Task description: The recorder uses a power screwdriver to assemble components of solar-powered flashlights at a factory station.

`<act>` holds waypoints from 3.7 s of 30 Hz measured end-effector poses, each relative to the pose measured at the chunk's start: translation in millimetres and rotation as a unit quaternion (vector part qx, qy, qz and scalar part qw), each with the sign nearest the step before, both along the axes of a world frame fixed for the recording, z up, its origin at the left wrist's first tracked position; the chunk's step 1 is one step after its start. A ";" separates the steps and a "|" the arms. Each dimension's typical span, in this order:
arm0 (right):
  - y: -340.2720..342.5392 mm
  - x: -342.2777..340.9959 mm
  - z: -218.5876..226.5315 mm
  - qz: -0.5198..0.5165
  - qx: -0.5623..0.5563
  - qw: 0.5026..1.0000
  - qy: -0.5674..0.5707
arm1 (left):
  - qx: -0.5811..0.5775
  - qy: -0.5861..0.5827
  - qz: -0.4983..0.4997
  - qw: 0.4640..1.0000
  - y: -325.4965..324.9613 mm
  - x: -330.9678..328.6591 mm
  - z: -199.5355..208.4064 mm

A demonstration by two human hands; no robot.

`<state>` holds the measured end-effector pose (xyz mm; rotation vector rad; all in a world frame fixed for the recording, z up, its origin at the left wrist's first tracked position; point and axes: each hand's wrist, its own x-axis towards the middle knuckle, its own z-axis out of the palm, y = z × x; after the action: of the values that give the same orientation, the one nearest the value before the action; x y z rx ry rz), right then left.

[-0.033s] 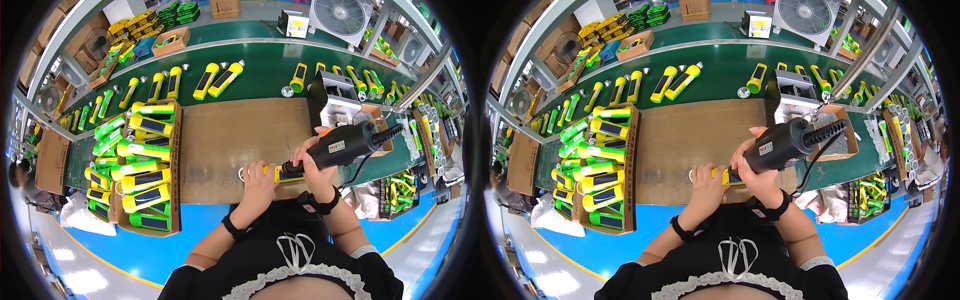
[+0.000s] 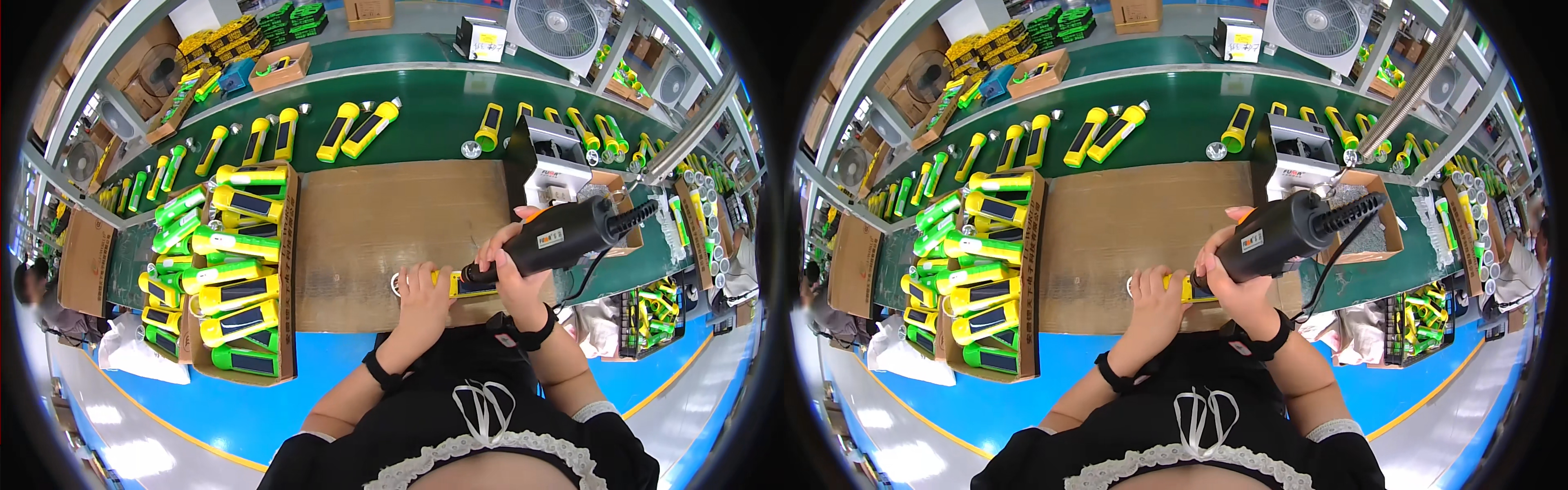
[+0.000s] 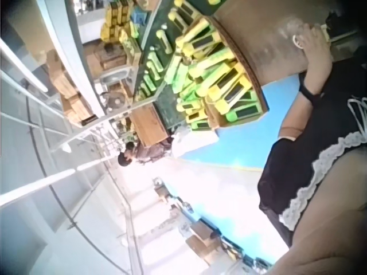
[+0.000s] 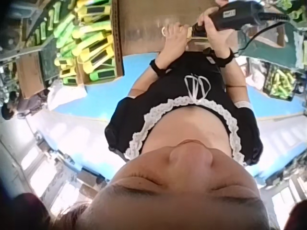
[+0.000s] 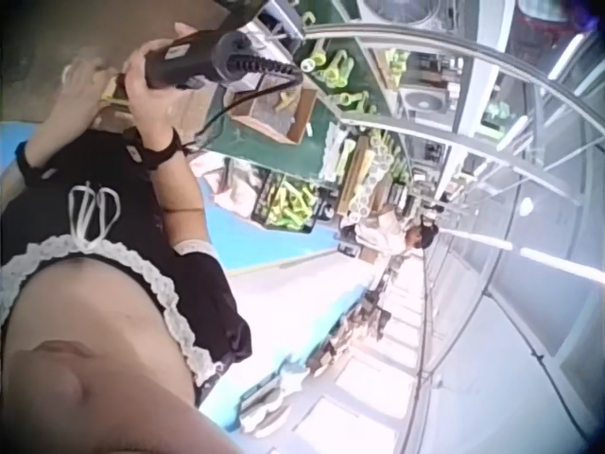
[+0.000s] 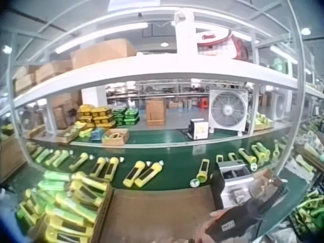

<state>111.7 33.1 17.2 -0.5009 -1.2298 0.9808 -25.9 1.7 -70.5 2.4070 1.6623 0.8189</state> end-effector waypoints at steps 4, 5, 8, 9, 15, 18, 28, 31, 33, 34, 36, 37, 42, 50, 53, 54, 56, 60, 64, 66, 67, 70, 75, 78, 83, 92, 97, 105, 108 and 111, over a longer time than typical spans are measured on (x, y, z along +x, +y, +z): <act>-1.3 -1.8 -2.5 -0.002 -0.008 1.000 -0.003 | 0.001 0.007 -0.015 1.000 -1.8 -0.4 -1.4; 0.1 -1.8 -5.2 -0.005 0.004 1.000 -0.030 | 0.002 0.006 -0.016 1.000 -1.6 -0.5 -1.4; 2.0 -5.8 -8.2 0.001 0.003 0.998 -0.055 | 0.010 0.016 -0.019 1.000 -0.5 -2.3 -3.5; 2.8 -7.9 -8.7 0.009 -0.009 0.999 -0.053 | 0.010 0.024 -0.022 0.999 -0.1 -3.3 -3.9; 15.3 -7.3 -15.2 0.055 -0.011 0.996 -0.062 | -0.046 0.013 -0.081 0.996 9.9 -11.3 9.9; 20.5 -12.4 -25.4 0.005 0.005 0.995 -0.099 | -0.075 0.005 -0.102 0.992 13.4 -14.8 10.2; 33.2 -11.0 -16.4 0.074 -0.025 0.991 -0.107 | -0.087 0.066 -0.095 0.989 24.4 -13.7 12.8; 20.3 3.1 -4.4 0.058 -0.044 0.997 -0.002 | -0.113 0.078 -0.096 0.986 18.2 -11.4 16.2; 7.4 21.6 18.6 -0.020 0.061 0.997 0.030 | -0.051 0.114 -0.065 0.990 13.7 -11.4 7.8; 0.3 38.3 20.6 -0.034 0.078 0.994 0.063 | -0.037 0.113 -0.057 0.991 10.7 -9.0 9.5; -27.0 65.1 39.1 -0.053 0.092 0.987 0.120 | -0.013 0.131 -0.013 0.991 10.0 -16.0 3.1; -36.2 84.6 35.4 -0.052 0.093 0.989 0.106 | 0.003 0.143 0.026 0.989 18.8 -19.7 5.6; -74.0 119.1 16.6 -0.126 -0.016 0.991 0.037 | -0.081 0.285 0.145 0.944 113.5 -30.5 17.5; -70.1 126.9 -11.6 -0.228 -0.077 0.971 0.013 | 0.012 0.139 0.194 0.971 306.5 15.5 16.8; -75.1 138.6 -20.2 -0.266 -0.068 0.961 -0.028 | 0.020 0.202 0.331 0.922 339.9 -14.1 10.1; -77.7 142.5 -23.1 -0.274 -0.061 0.959 -0.038 | 0.016 0.260 0.392 0.882 343.5 -30.7 9.1; -80.1 148.2 -32.3 -0.286 -0.049 0.956 -0.045 | -0.047 0.298 0.419 0.857 339.9 -67.3 7.0; -86.3 144.7 -31.4 -0.286 -0.073 0.955 0.009 | -0.240 0.138 0.310 0.910 319.5 -112.5 25.4; -72.3 142.8 -32.4 -0.260 -0.055 0.964 -0.025 | -0.169 0.143 0.363 0.905 278.0 -99.4 32.9; -62.9 138.5 -26.7 -0.250 -0.076 0.965 0.007 | -0.236 0.184 0.369 0.880 242.8 -73.0 47.2; -56.4 136.1 -19.8 -0.241 -0.067 0.968 0.027 | -0.226 0.201 0.348 0.887 219.6 -66.4 46.2; -25.3 142.3 -13.5 -0.247 -0.019 0.969 0.019 | -0.194 0.195 0.293 0.916 152.8 -53.5 24.1; 4.9 150.5 1.5 -0.265 0.017 0.964 0.003 | -0.148 0.185 0.284 0.929 67.3 -37.1 24.1; 29.3 149.6 7.5 -0.276 0.101 0.955 0.034 | -0.047 0.187 0.272 0.943 31.4 -48.7 10.2; 58.9 153.0 13.3 -0.255 0.092 0.960 0.076 | 0.069 0.221 0.076 0.970 5.2 -55.4 27.4; 82.3 147.1 21.5 -0.305 0.005 0.948 -0.086 | -0.122 0.197 -0.105 0.967 3.2 -21.3 42.9; 47.7 139.1 25.8 -0.162 -0.011 0.986 0.029 | 0.082 0.043 -0.233 0.968 19.8 38.7 35.0; -30.6 104.2 -6.8 -0.120 0.069 0.990 0.011 | 0.045 0.087 -0.107 0.989 36.3 78.2 6.2; -32.5 97.0 -14.2 -0.111 0.068 0.991 0.009 | 0.064 0.096 -0.095 0.989 37.4 76.9 1.4; -30.4 90.4 -20.4 -0.107 0.061 0.992 0.016 | 0.051 0.085 -0.099 0.990 37.2 75.1 3.1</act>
<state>202.1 2.7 -3.2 -0.5080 -1.1736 0.7261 49.2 38.9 -67.4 2.7264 1.4341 0.7005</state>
